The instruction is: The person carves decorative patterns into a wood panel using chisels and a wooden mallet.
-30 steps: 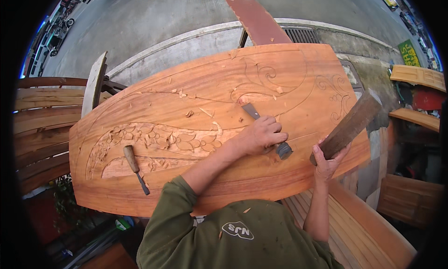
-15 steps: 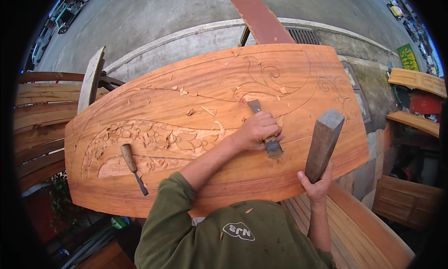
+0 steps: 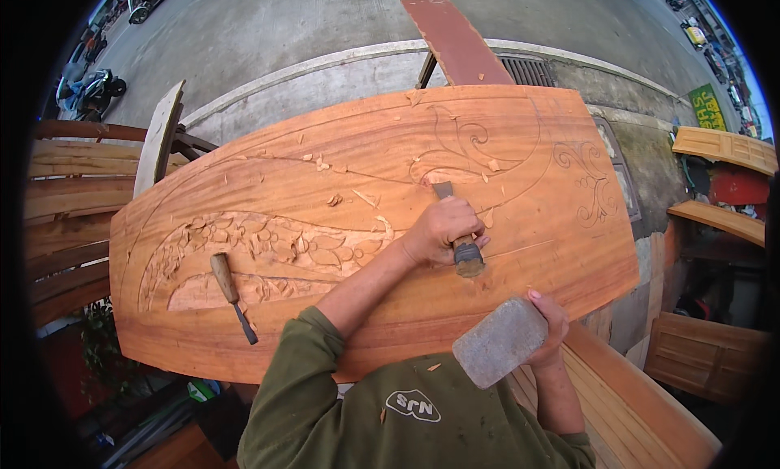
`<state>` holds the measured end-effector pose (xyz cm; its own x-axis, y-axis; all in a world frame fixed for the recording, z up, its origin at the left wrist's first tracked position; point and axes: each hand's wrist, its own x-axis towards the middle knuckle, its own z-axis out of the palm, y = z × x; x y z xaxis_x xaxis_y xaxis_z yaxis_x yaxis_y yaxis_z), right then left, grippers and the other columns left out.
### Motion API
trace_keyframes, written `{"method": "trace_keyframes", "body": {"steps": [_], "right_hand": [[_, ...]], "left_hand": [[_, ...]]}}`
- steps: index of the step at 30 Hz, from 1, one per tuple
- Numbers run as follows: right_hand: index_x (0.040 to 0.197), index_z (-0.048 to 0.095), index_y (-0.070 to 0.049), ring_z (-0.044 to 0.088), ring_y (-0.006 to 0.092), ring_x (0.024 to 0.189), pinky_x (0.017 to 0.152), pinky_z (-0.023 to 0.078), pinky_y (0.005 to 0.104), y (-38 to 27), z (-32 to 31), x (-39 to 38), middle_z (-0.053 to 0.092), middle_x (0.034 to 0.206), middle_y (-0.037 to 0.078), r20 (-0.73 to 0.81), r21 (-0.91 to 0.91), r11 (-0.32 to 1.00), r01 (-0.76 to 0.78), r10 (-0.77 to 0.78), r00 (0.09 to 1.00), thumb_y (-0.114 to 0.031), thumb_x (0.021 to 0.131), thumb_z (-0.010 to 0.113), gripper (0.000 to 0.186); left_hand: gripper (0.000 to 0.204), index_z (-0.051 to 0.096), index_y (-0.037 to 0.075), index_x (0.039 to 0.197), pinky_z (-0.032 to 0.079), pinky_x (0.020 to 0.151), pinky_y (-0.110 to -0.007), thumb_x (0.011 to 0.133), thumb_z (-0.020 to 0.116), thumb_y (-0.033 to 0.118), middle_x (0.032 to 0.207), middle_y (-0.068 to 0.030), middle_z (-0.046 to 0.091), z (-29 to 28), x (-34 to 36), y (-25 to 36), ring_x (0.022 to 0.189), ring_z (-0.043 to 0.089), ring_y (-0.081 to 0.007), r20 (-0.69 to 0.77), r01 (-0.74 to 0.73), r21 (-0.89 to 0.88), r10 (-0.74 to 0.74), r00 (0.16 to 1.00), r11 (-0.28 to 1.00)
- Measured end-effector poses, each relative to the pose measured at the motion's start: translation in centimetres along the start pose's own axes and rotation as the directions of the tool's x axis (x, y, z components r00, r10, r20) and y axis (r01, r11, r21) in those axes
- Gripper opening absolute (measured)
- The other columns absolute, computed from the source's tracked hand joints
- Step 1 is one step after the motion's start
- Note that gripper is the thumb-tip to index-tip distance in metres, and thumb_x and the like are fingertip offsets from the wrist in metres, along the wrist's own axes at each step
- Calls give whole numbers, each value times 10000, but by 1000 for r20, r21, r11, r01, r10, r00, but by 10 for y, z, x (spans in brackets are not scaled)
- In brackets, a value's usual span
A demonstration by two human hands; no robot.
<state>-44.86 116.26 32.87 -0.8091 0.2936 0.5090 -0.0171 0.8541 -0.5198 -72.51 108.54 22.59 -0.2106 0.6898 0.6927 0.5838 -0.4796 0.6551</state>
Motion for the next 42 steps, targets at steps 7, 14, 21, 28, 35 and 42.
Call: {"method": "trace_keyframes", "body": {"steps": [7,14,21,28,35,42], "right_hand": [[1369,608,-88,709,305,735,619,548,411,46,15,4,709,946,121,80,-127,987,98,-89,993,-367,794,976,738],[1355,594,-87,681,278,691,606,543,396,30,7,3,669,919,100,113,-104,965,241,-229,967,-254,878,867,575],[1329,605,-90,660,300,713,604,547,436,40,7,6,647,921,95,266,-164,972,170,-122,956,-254,800,887,622],[1296,602,-101,650,277,689,613,552,421,61,23,15,634,908,93,271,-175,973,149,-98,957,-270,757,941,659],[1321,585,-83,660,283,684,582,537,423,38,21,11,628,857,93,74,-24,943,333,-330,941,-297,825,880,615],[1357,569,-77,665,313,701,588,536,427,44,13,11,631,879,115,260,-172,961,216,-168,951,-289,809,881,665]], "left_hand": [[211,695,93,868,502,650,-402,817,898,61,786,-72,639,1,-3,-3,731,654,-278,62,-22,9,22,998,1000],[208,683,92,875,498,723,-414,840,887,102,775,-55,587,-3,-8,0,800,643,-283,156,-34,27,30,987,999],[230,678,100,885,483,774,-422,845,897,158,831,-59,588,-1,-10,-5,852,622,-293,234,-60,-10,61,970,998],[216,671,101,881,472,769,-425,862,878,159,823,-53,574,1,-9,-2,855,616,-297,256,-78,1,75,964,997],[220,666,107,872,481,811,-429,864,878,168,834,-45,572,-2,-13,-3,893,616,-286,275,-77,51,60,960,996],[220,658,114,865,475,798,-428,868,875,155,835,-44,568,-3,-11,-9,898,617,-285,263,-64,54,48,964,997]]}}
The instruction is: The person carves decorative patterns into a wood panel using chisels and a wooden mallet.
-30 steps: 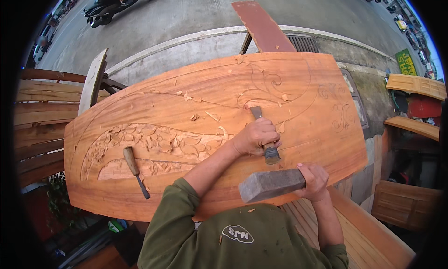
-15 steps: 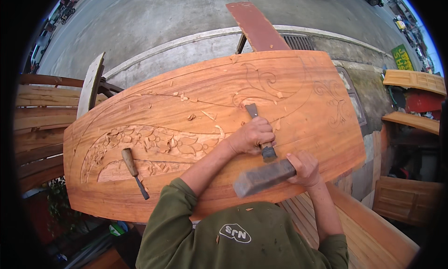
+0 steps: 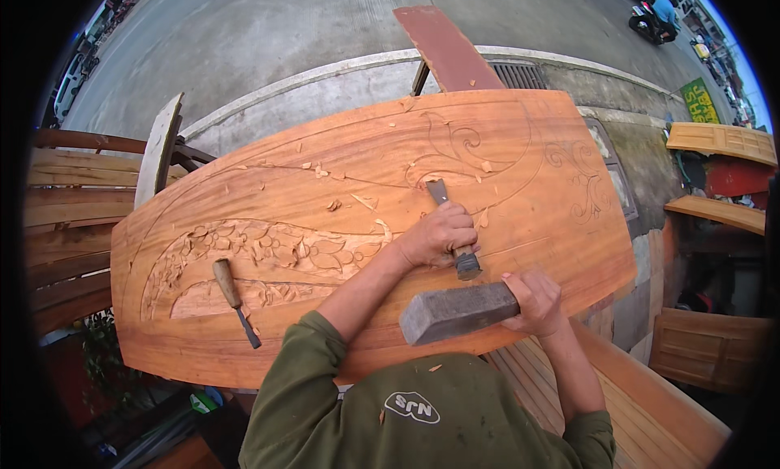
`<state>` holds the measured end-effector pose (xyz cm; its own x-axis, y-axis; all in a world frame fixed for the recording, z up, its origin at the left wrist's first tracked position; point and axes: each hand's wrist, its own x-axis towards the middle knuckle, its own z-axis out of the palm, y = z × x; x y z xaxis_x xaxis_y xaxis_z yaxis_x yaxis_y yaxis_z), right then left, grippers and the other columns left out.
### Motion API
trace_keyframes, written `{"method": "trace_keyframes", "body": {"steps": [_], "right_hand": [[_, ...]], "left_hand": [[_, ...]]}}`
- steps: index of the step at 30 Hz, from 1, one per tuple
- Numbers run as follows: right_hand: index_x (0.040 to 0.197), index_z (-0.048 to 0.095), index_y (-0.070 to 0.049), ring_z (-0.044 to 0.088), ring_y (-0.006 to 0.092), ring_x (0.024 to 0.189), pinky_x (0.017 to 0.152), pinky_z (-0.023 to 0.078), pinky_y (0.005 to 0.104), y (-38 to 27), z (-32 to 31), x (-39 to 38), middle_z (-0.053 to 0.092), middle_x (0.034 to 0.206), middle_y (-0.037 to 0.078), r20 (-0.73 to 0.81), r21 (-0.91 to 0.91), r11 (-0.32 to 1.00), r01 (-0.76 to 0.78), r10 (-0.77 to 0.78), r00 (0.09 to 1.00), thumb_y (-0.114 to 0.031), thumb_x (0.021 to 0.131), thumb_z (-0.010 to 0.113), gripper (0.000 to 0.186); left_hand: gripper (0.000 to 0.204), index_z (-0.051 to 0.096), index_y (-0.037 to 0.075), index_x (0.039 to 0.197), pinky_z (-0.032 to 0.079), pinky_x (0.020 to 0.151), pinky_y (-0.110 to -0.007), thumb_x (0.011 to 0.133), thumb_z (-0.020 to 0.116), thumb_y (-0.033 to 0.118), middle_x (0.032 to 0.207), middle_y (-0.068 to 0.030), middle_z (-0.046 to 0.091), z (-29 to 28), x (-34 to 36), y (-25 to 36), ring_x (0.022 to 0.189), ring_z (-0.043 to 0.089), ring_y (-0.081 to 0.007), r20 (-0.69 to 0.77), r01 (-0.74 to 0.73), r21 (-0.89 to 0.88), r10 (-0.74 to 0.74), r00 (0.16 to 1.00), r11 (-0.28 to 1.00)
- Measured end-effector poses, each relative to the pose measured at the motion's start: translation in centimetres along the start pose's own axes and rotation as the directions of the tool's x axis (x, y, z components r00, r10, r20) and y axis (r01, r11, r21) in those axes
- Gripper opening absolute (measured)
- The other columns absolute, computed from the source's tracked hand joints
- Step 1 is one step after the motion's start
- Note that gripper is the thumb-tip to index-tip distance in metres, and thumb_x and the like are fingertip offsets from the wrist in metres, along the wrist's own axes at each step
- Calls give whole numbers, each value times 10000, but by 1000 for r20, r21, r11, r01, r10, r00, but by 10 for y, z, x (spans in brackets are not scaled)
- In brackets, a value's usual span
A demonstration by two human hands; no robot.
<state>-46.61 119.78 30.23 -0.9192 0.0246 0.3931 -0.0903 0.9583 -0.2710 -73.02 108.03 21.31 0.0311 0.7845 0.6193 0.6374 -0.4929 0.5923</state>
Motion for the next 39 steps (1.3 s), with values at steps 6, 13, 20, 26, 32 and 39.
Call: {"method": "trace_keyframes", "body": {"steps": [6,13,20,26,32,39], "right_hand": [[1294,600,-76,673,304,711,612,556,412,19,18,6,630,884,115,-8,3,999,-51,51,999,-286,758,900,648],[1276,617,-86,663,269,687,599,547,396,-2,4,-1,643,887,91,-217,100,988,115,-91,972,-334,789,934,632],[1265,608,-81,685,275,704,586,547,409,11,-2,12,620,864,92,21,-25,1000,0,1,1000,-347,859,885,559],[1265,615,-68,683,305,741,638,561,403,20,16,11,636,881,116,1,-24,997,-73,73,997,-275,753,879,612],[1315,580,-78,672,299,710,604,545,392,1,-2,1,656,918,118,-58,45,996,77,-75,996,-364,847,875,622],[1305,504,-107,633,261,629,531,495,382,-4,2,21,634,866,74,-207,114,984,134,-108,972,-515,834,954,769]], "left_hand": [[238,651,116,854,457,771,-429,843,888,137,822,-46,563,2,8,-3,867,614,-278,-46,-6,-26,5,999,1000],[242,649,112,828,458,766,-411,838,891,118,806,-44,565,-2,3,-3,857,615,-276,-64,18,-37,-20,998,999],[233,651,120,840,464,786,-414,886,874,169,830,-39,571,-4,4,-2,870,610,-273,-23,3,-2,-3,1000,1000],[230,651,128,861,457,788,-411,879,875,178,838,-37,564,3,5,-7,866,601,-270,-7,-2,7,2,1000,1000],[254,633,116,836,446,753,-421,879,880,157,812,-42,554,-3,6,-7,824,591,-272,-46,3,-5,-3,999,1000],[280,613,106,800,443,728,-426,868,882,135,780,-49,560,-5,13,-9,790,601,-279,-66,12,-46,-15,998,999]]}}
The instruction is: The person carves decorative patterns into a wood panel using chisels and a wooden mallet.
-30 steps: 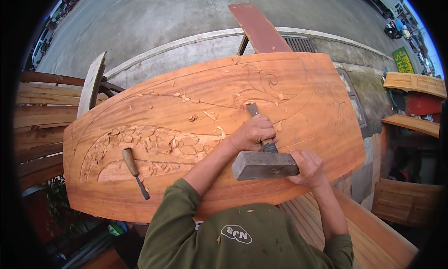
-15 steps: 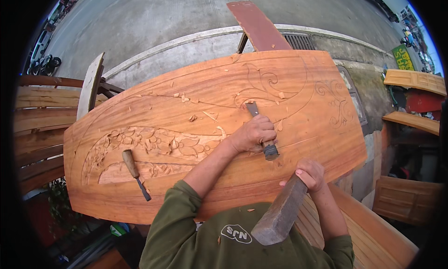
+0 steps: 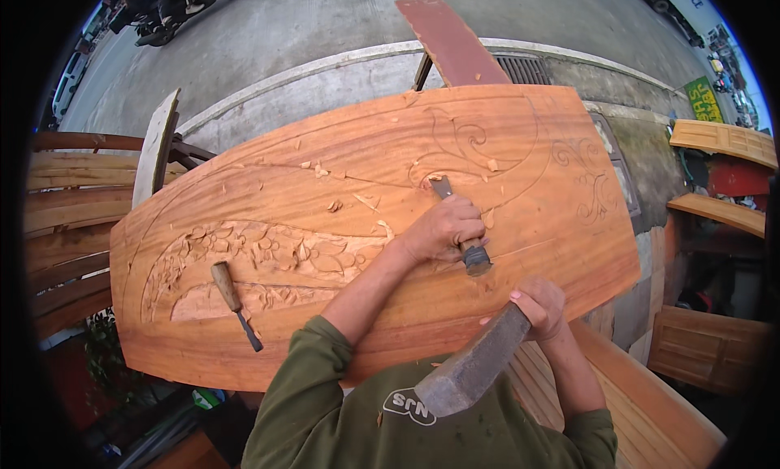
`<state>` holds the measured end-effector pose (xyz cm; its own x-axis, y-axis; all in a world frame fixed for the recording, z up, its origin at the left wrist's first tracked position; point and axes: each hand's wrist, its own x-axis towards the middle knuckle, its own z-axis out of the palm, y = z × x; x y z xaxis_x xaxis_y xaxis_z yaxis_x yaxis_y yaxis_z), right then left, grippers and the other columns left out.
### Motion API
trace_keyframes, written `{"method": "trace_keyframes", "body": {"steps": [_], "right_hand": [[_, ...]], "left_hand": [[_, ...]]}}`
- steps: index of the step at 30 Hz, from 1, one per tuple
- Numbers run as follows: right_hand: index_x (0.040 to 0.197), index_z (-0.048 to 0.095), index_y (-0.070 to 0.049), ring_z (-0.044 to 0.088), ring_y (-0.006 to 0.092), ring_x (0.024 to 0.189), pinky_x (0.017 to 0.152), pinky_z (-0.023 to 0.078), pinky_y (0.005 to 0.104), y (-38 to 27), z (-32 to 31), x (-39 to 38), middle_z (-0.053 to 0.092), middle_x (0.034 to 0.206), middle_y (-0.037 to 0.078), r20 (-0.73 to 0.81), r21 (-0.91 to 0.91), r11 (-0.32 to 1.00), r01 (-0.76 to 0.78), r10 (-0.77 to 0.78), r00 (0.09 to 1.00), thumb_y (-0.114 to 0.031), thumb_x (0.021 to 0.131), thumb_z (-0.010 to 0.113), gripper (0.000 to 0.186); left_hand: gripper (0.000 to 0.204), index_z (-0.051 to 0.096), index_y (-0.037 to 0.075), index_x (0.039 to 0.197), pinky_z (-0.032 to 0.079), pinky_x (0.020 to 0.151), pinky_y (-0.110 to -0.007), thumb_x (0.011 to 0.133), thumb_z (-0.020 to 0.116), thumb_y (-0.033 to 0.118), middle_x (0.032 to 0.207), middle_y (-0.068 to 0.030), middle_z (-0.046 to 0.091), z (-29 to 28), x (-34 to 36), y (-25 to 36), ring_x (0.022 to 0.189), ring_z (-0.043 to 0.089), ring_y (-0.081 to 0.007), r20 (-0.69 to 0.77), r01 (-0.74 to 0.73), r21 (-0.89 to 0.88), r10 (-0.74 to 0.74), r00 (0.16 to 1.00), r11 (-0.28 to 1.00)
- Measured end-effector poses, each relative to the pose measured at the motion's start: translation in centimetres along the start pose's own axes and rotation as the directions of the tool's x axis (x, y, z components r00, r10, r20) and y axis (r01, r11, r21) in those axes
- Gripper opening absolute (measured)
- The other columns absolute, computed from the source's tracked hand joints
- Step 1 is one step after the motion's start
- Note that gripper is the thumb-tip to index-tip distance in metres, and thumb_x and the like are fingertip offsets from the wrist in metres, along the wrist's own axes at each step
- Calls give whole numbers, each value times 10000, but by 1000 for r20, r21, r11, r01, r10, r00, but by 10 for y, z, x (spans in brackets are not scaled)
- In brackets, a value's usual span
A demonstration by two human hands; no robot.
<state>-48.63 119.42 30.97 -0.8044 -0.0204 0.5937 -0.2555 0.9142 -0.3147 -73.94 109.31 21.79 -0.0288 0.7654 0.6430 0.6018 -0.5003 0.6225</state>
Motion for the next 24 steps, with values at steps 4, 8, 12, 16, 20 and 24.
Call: {"method": "trace_keyframes", "body": {"steps": [4,8,12,16,20,24], "right_hand": [[1323,554,-78,670,322,687,582,531,428,26,7,-16,656,897,119,146,-55,993,-105,112,983,-443,816,932,730],[1340,582,-61,686,347,724,622,551,444,11,6,-19,669,915,138,92,-16,994,-108,109,990,-365,802,922,705],[1368,579,-60,691,334,749,635,563,443,34,13,-26,658,935,142,69,-26,995,-99,101,993,-347,796,905,718],[1363,577,-60,704,332,763,639,565,443,30,3,-17,676,960,136,157,-91,984,-154,167,973,-312,796,902,700],[1371,581,-56,698,325,756,640,562,438,23,7,-12,676,949,130,-7,39,999,-27,27,1000,-239,760,903,715],[1361,554,-67,687,322,728,625,545,425,22,9,-11,672,922,135,49,-72,984,-165,168,984,-227,772,898,701]], "left_hand": [[242,610,127,843,440,754,-418,911,837,175,795,-44,564,-1,2,-4,789,602,-280,-19,40,1,-40,999,999],[231,619,124,841,439,757,-412,907,836,172,792,-36,573,-7,3,-3,792,608,-274,0,26,-30,-26,1000,999],[226,626,131,845,440,763,-412,899,841,174,799,-31,580,-1,4,-3,804,615,-269,0,25,0,-25,1000,1000],[229,630,131,850,444,774,-410,896,848,184,802,-30,578,0,2,-6,809,614,-268,9,58,-13,-58,998,998],[248,655,115,830,478,765,-406,872,895,161,782,-40,586,-4,3,-7,802,623,-267,-23,50,27,-49,999,998],[239,670,91,851,543,784,-411,862,906,127,799,-53,584,-9,7,8,840,665,-275,-312,-25,318,130,941,948]]}}
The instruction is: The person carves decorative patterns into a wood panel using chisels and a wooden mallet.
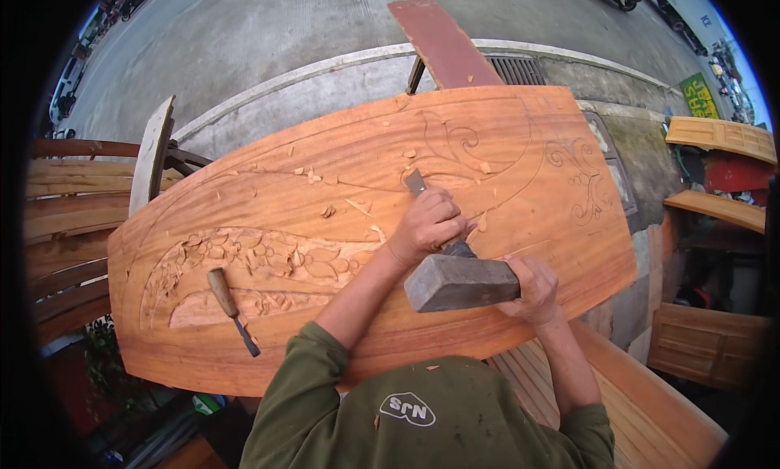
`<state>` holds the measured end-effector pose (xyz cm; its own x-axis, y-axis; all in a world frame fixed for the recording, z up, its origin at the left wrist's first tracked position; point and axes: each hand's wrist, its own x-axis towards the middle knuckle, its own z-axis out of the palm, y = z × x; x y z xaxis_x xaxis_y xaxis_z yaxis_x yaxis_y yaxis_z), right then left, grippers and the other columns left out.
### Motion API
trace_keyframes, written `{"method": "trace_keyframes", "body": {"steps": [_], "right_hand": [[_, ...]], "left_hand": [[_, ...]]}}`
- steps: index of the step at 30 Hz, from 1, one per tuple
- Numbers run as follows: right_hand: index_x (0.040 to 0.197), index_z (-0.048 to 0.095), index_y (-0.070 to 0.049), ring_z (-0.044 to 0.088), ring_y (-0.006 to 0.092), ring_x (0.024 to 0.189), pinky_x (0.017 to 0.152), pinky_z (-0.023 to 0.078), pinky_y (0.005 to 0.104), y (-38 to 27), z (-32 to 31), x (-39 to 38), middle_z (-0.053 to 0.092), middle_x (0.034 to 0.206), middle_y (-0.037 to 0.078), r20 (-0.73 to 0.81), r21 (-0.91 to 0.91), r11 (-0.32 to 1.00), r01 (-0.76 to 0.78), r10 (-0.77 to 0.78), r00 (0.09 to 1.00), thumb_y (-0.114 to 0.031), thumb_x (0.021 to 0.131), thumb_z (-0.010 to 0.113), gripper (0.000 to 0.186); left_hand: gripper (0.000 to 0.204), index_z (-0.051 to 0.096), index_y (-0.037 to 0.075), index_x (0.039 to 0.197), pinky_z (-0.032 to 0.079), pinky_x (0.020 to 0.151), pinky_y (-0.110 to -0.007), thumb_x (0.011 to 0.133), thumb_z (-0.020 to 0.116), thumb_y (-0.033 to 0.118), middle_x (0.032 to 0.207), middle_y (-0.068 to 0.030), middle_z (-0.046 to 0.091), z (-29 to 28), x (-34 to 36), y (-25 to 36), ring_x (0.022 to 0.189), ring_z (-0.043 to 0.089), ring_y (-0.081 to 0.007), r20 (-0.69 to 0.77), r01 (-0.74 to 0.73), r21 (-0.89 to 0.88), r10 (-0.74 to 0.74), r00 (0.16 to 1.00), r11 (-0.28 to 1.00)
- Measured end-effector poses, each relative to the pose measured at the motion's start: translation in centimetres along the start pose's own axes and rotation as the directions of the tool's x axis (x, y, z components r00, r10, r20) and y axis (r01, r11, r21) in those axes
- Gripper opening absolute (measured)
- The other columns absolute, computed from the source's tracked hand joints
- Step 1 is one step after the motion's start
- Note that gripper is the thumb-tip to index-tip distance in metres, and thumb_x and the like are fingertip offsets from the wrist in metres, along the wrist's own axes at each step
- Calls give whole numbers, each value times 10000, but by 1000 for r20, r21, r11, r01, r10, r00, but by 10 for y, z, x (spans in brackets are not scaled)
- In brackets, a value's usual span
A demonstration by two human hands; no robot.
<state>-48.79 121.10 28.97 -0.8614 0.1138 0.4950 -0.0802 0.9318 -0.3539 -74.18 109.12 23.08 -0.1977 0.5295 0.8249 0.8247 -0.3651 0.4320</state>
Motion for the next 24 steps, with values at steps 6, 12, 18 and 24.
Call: {"method": "trace_keyframes", "body": {"steps": [6,12,18,24], "right_hand": [[1371,556,-71,675,311,699,606,529,424,-21,-8,-16,676,916,130,-46,66,998,2,1,999,-262,802,901,691],[1365,561,-68,666,300,680,580,523,412,-22,-7,-23,660,878,114,-30,77,996,-37,39,999,-341,838,888,678],[1367,564,-80,676,284,675,568,519,402,-31,-9,-14,657,868,95,-96,98,994,41,-32,995,-413,894,873,655],[1350,521,-105,656,268,682,557,508,386,-20,-5,0,643,880,90,-99,81,993,91,-83,992,-454,845,958,753]], "left_hand": [[244,609,107,867,540,861,-417,826,849,124,845,-46,536,4,-14,19,861,612,-287,279,-46,-112,76,957,993],[219,619,113,853,496,821,-423,831,837,110,851,-49,534,2,-11,7,881,611,-291,401,81,-221,15,916,972],[307,581,89,787,501,792,-446,885,872,96,801,-60,531,2,-12,3,870,641,-307,318,117,-287,-20,948,951],[309,578,88,791,511,805,-445,885,873,94,804,-62,534,0,-10,1,873,642,-313,327,82,-304,24,945,949]]}}
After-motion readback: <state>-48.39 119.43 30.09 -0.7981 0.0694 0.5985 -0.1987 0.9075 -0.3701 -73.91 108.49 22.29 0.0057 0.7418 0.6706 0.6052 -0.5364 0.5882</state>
